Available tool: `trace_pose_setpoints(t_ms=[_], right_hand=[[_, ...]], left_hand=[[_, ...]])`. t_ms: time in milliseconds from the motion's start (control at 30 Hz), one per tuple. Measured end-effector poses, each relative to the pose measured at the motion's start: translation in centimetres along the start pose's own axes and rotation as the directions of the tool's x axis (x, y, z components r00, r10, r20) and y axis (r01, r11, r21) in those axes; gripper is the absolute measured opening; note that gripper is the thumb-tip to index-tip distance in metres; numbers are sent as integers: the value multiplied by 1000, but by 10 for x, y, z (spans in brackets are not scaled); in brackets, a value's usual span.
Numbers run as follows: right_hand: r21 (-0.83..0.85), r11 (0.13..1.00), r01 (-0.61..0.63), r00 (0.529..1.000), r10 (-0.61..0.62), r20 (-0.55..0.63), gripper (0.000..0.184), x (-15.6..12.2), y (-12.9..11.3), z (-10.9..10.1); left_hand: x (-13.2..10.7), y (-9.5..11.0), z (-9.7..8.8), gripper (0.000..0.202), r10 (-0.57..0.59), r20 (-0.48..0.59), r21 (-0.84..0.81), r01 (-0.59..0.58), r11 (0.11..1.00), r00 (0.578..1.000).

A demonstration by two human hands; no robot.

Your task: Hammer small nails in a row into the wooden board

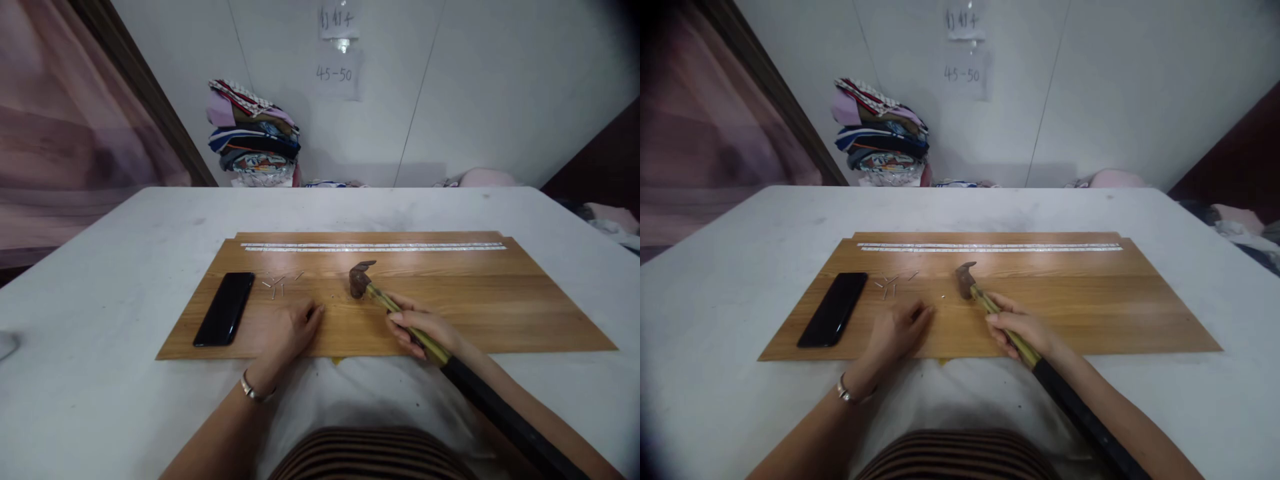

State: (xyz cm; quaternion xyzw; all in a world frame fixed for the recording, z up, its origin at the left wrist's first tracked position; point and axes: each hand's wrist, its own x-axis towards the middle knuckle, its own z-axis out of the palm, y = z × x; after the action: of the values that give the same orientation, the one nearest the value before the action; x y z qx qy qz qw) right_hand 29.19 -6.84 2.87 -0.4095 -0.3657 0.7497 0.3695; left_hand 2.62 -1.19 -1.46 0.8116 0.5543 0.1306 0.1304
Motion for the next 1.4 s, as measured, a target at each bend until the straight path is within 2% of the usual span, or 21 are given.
trace_pose_setpoints(t_ms=[167,400,533,867,1233,1400], right_hand=[[-5,1000,-13,1000,13,-3,70,1,9,-3],[-1,1000,19,1000,-19,16,68,-4,-1,-1],[9,1000,-23,1000,23,5,69,-1,1,-3],[4,1000,-8,999,8,43,68,-2,2,-3],[13,1000,-23,1000,23,21,66,5,9,-9],[10,1000,19,999,-20,25,63,3,8,-11]], left_hand=[[0,1,-1,35,-10,19,6,10,1000,1000],[-1,2,-3,35,-43,48,53,41,998,998],[-1,0,-2,35,-38,60,43,35,998,997],[-2,3,-4,33,-48,52,27,47,999,997],[-1,3,-1,36,-80,39,70,77,995,996],[-1,3,-2,35,-85,38,81,82,993,996]])
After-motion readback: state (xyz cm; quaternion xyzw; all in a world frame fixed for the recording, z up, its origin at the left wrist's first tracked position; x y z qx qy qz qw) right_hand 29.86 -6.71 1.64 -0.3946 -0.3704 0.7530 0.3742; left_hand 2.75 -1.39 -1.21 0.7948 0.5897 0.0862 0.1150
